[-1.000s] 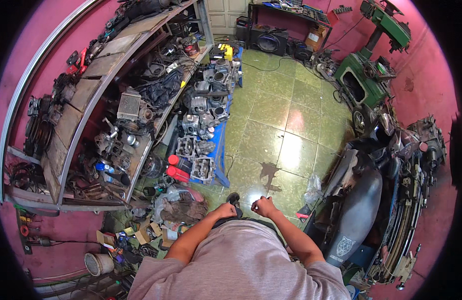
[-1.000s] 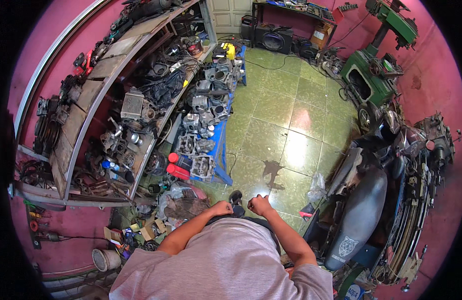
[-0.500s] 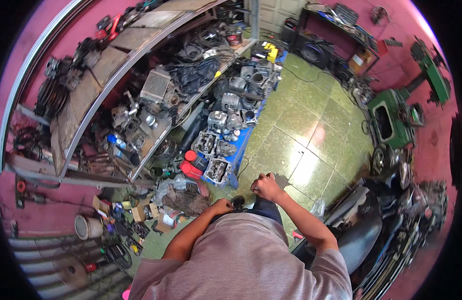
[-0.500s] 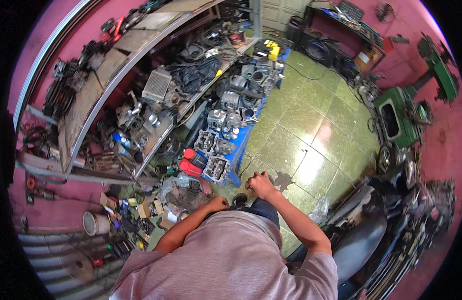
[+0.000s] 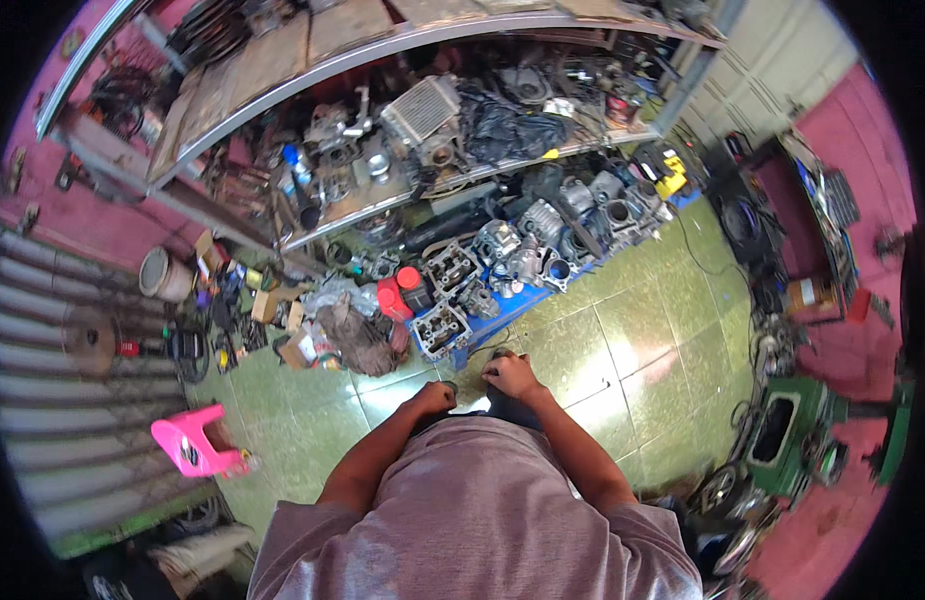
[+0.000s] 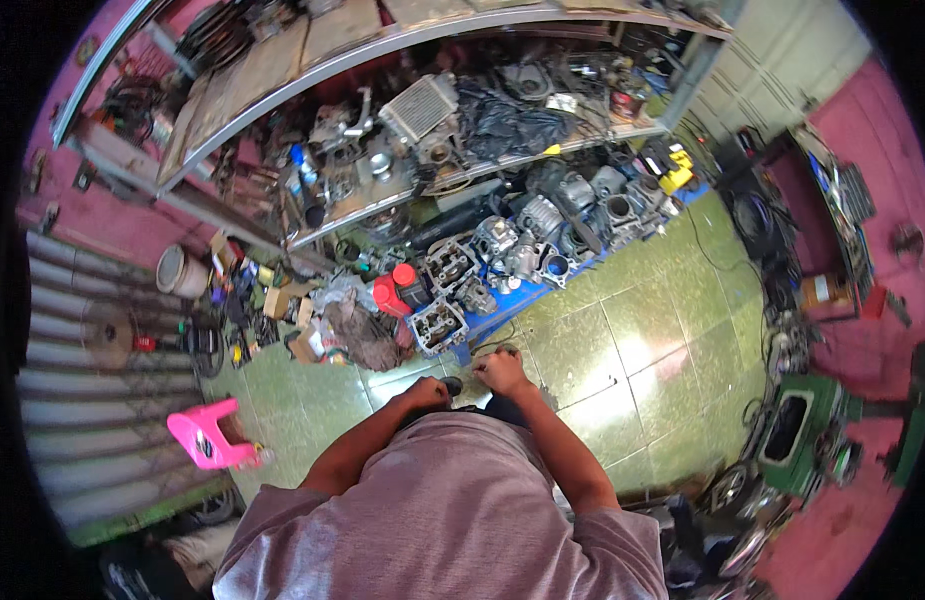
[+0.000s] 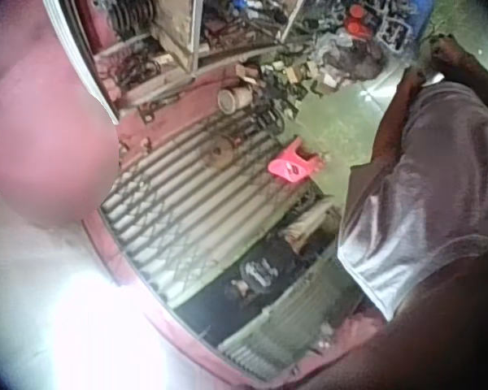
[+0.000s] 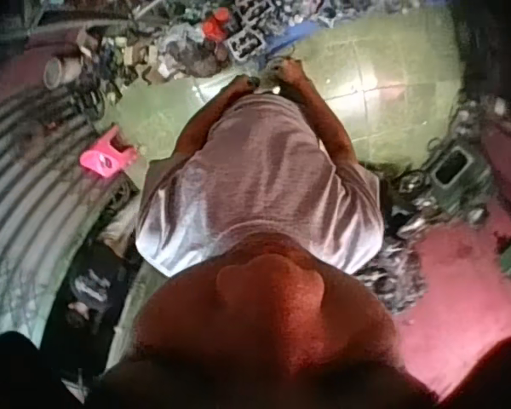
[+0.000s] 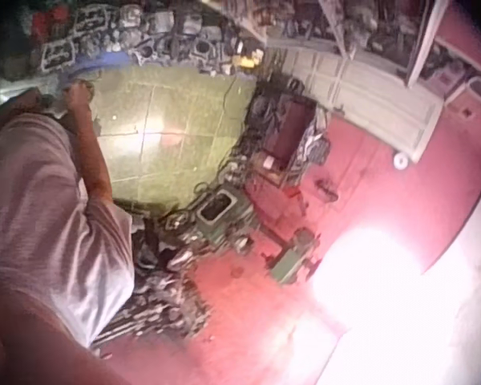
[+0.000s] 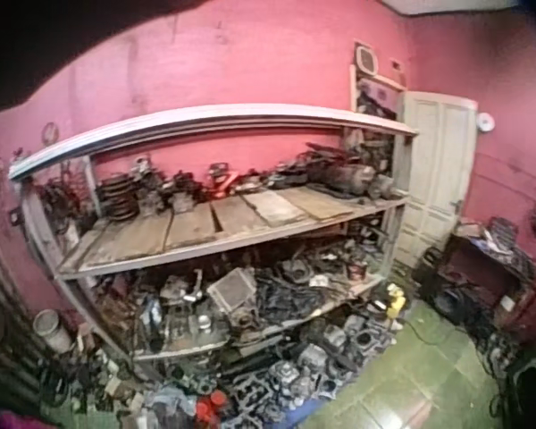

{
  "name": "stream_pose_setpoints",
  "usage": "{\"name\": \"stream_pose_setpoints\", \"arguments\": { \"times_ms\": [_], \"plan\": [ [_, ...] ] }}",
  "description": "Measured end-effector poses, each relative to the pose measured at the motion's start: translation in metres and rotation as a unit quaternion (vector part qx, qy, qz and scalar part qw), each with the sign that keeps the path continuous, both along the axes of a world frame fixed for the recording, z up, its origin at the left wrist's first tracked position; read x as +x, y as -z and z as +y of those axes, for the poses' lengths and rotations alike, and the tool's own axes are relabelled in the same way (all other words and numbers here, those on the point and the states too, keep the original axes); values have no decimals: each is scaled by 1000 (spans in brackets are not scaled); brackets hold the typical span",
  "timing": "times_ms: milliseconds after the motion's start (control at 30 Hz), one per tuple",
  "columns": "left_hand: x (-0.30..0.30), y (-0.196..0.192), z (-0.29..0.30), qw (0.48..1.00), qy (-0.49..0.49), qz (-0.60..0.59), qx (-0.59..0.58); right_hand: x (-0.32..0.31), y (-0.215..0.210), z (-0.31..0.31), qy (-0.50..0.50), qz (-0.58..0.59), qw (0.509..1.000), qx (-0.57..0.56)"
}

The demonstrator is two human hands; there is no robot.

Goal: The person grinds the surface of a metal cylinder head by hand using a grinding block.

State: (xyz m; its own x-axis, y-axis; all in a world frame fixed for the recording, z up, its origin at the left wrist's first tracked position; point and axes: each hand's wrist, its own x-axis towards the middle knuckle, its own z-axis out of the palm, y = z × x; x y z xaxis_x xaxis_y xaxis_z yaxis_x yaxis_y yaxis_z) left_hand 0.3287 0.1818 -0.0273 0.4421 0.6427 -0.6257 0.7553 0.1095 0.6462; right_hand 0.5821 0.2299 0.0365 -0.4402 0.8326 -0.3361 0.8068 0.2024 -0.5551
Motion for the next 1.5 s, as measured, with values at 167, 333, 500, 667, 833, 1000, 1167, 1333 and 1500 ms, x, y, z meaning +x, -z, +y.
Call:
{"name": "stream_pose_setpoints", "arguments": {
  "times_ms": [167, 333, 500, 667, 833, 1000, 1167, 1333, 1500],
  "plan": [
    [25, 13, -29, 993, -105, 16, 49, 19, -1, 20, -83, -10, 997, 1],
    [50, -4, -42, 968, -230, 83, 56, 28, 12, 40, -155, -13, 987, 28],
    [51, -10, -42, 930, -312, 159, 114, 8, 10, 64, -230, -60, 970, 57],
    [43, -19, -17, 906, -309, 236, 168, -15, 20, 82, -250, -70, 963, 68],
    [29, -17, 9, 887, -339, 230, 212, -36, 28, 88, -235, -73, 966, 80],
    [11, -15, 27, 884, -329, 236, 235, -54, 44, 93, -234, -143, 959, 70],
    [-5, -14, 41, 890, -284, 243, 260, -67, 51, 102, -195, -157, 963, 100],
    [-5, -6, 56, 878, -295, 231, 298, -83, 50, 107, -208, -182, 951, 138],
    [4, -5, 71, 893, -278, 236, 264, -88, 58, 112, -222, -163, 949, 153]
  ]
}}
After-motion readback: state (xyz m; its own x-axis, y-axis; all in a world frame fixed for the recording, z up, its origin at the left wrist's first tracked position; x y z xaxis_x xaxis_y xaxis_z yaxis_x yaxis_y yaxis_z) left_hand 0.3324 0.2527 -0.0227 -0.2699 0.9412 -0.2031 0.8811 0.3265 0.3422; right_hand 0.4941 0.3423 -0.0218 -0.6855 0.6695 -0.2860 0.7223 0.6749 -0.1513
